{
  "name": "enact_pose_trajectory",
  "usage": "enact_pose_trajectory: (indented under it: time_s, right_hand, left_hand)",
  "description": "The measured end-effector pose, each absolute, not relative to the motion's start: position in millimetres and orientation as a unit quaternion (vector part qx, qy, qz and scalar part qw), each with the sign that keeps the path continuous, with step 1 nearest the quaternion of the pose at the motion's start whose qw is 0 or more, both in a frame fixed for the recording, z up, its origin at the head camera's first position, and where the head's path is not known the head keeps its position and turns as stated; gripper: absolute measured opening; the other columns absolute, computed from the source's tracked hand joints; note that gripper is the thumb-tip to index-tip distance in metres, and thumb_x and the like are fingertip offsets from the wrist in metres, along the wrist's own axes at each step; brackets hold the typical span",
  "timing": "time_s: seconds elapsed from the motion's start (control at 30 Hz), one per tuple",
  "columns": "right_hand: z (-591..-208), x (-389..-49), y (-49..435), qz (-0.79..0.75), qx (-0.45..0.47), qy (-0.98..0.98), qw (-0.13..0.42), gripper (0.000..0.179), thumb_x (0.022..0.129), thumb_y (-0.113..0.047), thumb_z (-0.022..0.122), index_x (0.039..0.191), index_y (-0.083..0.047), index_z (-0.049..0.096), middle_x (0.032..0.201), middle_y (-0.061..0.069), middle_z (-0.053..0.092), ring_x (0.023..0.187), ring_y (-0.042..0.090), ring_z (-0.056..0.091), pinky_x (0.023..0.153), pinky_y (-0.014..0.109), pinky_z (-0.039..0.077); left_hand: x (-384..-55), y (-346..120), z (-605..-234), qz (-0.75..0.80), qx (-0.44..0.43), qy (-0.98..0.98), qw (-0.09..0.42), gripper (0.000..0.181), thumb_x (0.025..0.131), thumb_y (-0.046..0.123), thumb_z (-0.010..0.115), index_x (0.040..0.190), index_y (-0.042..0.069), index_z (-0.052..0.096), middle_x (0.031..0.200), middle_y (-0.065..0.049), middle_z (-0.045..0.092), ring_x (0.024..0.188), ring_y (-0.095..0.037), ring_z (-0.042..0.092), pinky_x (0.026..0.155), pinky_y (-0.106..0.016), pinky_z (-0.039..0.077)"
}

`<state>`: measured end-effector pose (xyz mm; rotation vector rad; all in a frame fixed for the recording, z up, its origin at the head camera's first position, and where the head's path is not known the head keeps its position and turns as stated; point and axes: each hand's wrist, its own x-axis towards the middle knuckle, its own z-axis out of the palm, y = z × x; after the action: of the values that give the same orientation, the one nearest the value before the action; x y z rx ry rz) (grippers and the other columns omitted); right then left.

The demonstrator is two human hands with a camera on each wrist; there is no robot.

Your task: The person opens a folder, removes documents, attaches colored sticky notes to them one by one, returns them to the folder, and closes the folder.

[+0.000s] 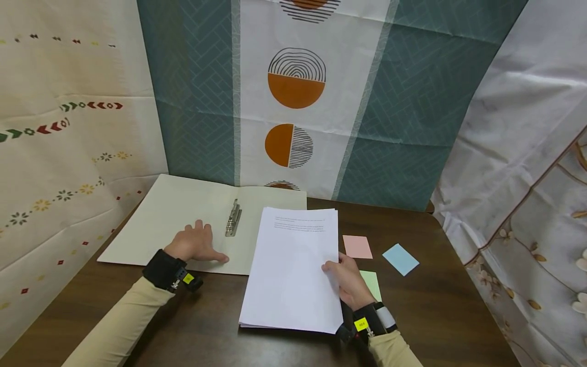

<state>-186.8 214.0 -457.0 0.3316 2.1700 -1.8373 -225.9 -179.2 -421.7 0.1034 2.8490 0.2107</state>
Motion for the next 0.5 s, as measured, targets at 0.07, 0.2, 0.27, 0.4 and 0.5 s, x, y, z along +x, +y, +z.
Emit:
enact_pose_trajectory:
  time_s: [0.07,0.2,0.27,0.4,0.5]
  right_hand:
    - [-457,-186,214,-0.634,0.114,0.752,0.139,0.065,0.106,-0.006,0.059,0.165,0.011,0.037,0.157,0.031,0.050,0.129,0.041,0.056,0.106,0.048,0.046]
    - [-460,-186,213,-0.627,0.112,0.758,0.141,0.066,0.106,-0.005,0.059,0.165,0.012,0.036,0.162,0.034,0.045,0.135,0.046,0.050,0.113,0.055,0.044]
    - [-464,-186,213,-0.621,0.111,0.763,0.140,0.067,0.104,-0.005,0.059,0.165,0.013,0.036,0.166,0.035,0.042,0.139,0.048,0.046,0.118,0.060,0.041]
    - [-469,-186,212,-0.613,0.107,0.771,0.138,0.069,0.102,-0.002,0.058,0.165,0.016,0.036,0.171,0.037,0.037,0.146,0.051,0.040,0.127,0.067,0.033]
    - [-471,-186,211,-0.606,0.105,0.777,0.133,0.068,0.102,-0.002,0.058,0.164,0.016,0.037,0.172,0.038,0.037,0.148,0.052,0.038,0.129,0.070,0.031]
  left_hand:
    - [-227,-179,-423,0.070,0.036,0.987,0.140,0.114,0.084,0.068,0.089,0.147,-0.020,0.054,0.133,-0.037,0.057,0.117,-0.050,0.062,0.091,-0.055,0.063]
    - [-228,-180,-424,0.068,0.037,0.987,0.139,0.114,0.084,0.068,0.088,0.147,-0.020,0.053,0.134,-0.037,0.057,0.119,-0.050,0.062,0.092,-0.055,0.063]
    - [-228,-180,-425,0.068,0.037,0.987,0.140,0.114,0.084,0.068,0.088,0.147,-0.020,0.053,0.135,-0.037,0.057,0.119,-0.050,0.062,0.093,-0.056,0.063]
    - [-227,-180,-425,0.070,0.037,0.987,0.140,0.114,0.084,0.068,0.088,0.147,-0.020,0.054,0.133,-0.036,0.058,0.117,-0.048,0.061,0.092,-0.055,0.062]
    - [-227,-180,-425,0.071,0.038,0.987,0.138,0.115,0.084,0.068,0.088,0.148,-0.020,0.053,0.134,-0.036,0.057,0.117,-0.049,0.061,0.092,-0.055,0.063]
